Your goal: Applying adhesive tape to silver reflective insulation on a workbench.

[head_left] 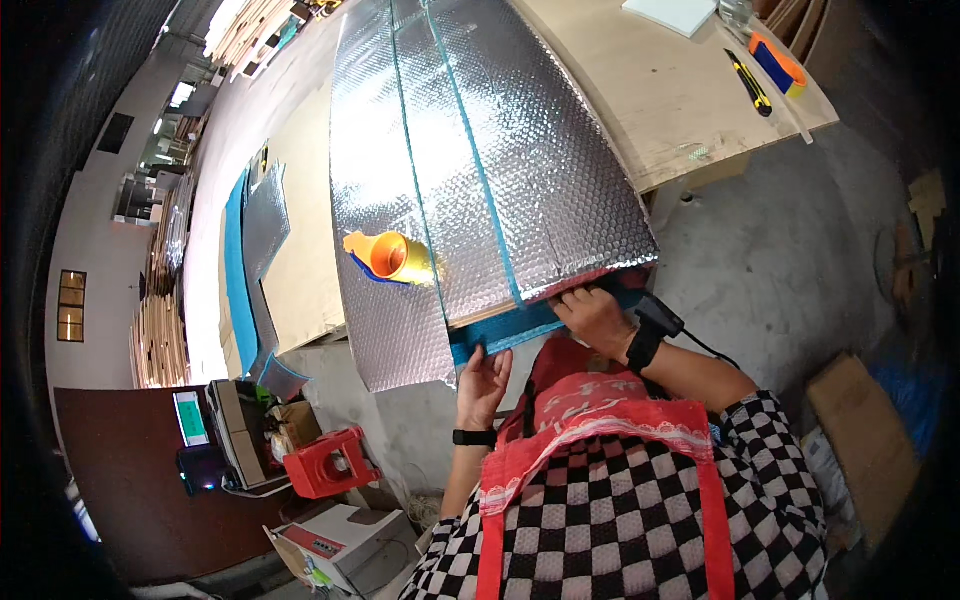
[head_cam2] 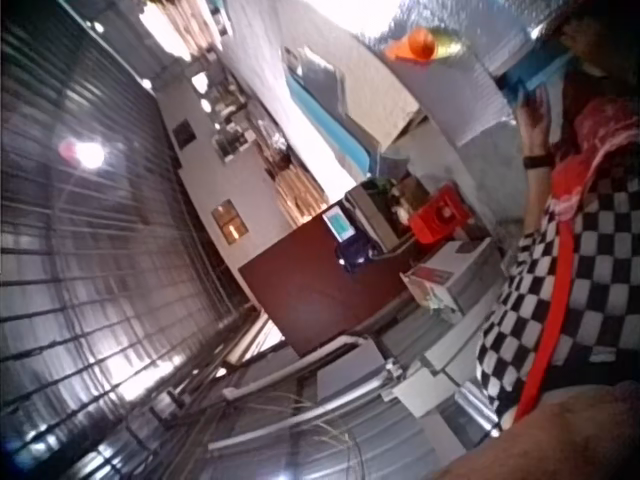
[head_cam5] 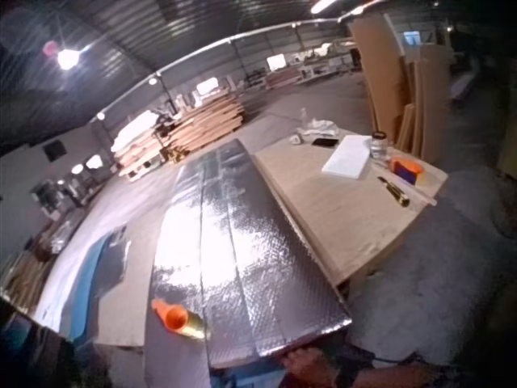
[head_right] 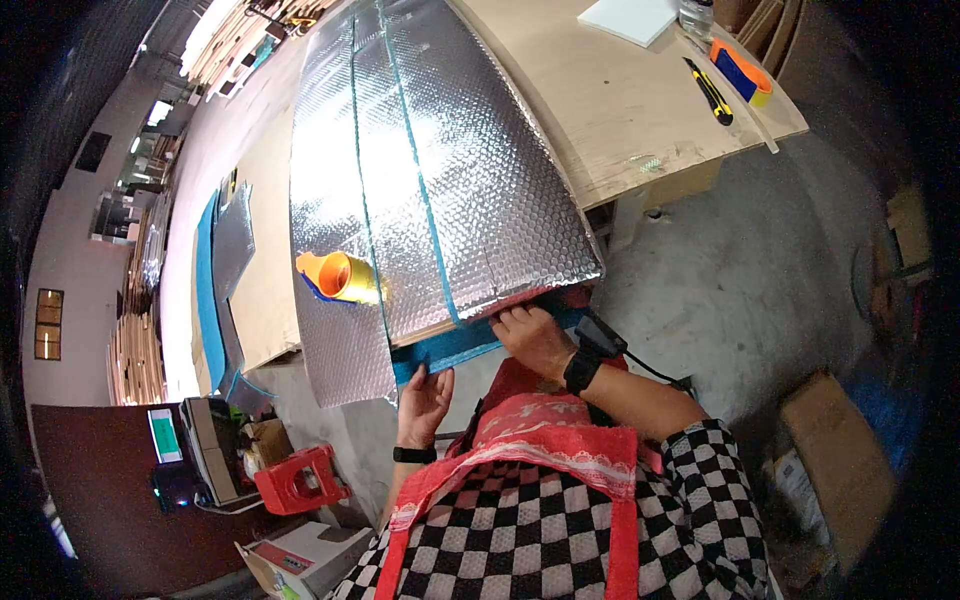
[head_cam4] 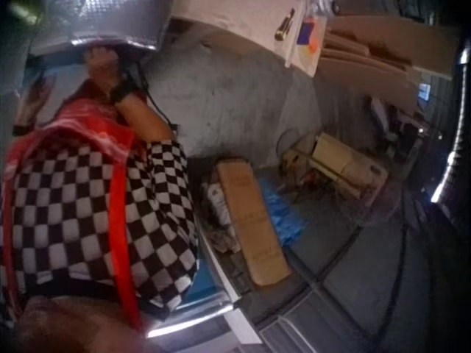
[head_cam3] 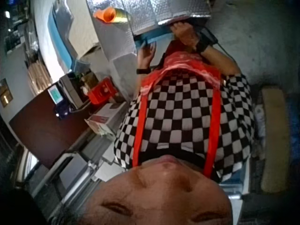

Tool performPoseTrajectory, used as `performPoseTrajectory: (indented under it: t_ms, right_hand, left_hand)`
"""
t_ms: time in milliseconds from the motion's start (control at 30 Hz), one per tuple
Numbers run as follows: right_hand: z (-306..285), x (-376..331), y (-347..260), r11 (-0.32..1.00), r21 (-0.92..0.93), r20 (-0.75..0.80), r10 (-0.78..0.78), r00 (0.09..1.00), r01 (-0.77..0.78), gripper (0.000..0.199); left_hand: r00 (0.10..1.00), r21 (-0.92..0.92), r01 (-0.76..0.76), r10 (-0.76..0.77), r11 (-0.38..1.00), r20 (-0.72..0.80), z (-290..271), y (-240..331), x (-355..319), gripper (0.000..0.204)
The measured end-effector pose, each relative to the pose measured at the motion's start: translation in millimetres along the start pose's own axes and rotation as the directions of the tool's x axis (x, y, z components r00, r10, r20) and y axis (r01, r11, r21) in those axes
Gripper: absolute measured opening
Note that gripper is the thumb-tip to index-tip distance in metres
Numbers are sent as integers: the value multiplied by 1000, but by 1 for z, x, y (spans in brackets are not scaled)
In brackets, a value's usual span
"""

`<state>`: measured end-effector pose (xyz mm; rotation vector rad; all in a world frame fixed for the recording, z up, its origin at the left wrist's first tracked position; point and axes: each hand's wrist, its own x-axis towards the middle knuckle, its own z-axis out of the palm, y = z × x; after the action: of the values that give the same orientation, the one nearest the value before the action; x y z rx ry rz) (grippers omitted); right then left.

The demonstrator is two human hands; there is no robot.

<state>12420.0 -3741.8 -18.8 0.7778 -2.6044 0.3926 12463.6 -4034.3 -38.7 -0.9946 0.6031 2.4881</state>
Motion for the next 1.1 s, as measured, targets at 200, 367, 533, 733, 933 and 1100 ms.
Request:
performPoseTrajectory:
  t_ms: [200,367,533,733,933,1100]
  right_hand:
    - [-4,4,-1,1000,-27,-30,8,1000,-9,17]
    - [-8,3,3,999,11,-13,31,999,-31,9]
    - [-14,6,-5,998,-7,34,64,997,-64,14]
    - [-18,11,-11,996,-45,116,87,989,-83,19]
    - [-17,13,-13,992,-43,131,124,984,-120,17]
    - [-24,17,-13,991,-2,162,134,978,-135,17]
  left_hand:
    - [958,711,-197,286,675,-6,18,-5,-61,26]
    - [571,916,-199,718,-349,397,4,27,-111,10]
    - [521,618,-174,461,-767,719,27,111,-96,22]
    - [588,334,-101,214,-937,780,54,145,-40,74]
    - [539,128,-72,70,-989,839,15,155,-11,70]
    - [368,111,23,111,-994,923,-18,147,10,63]
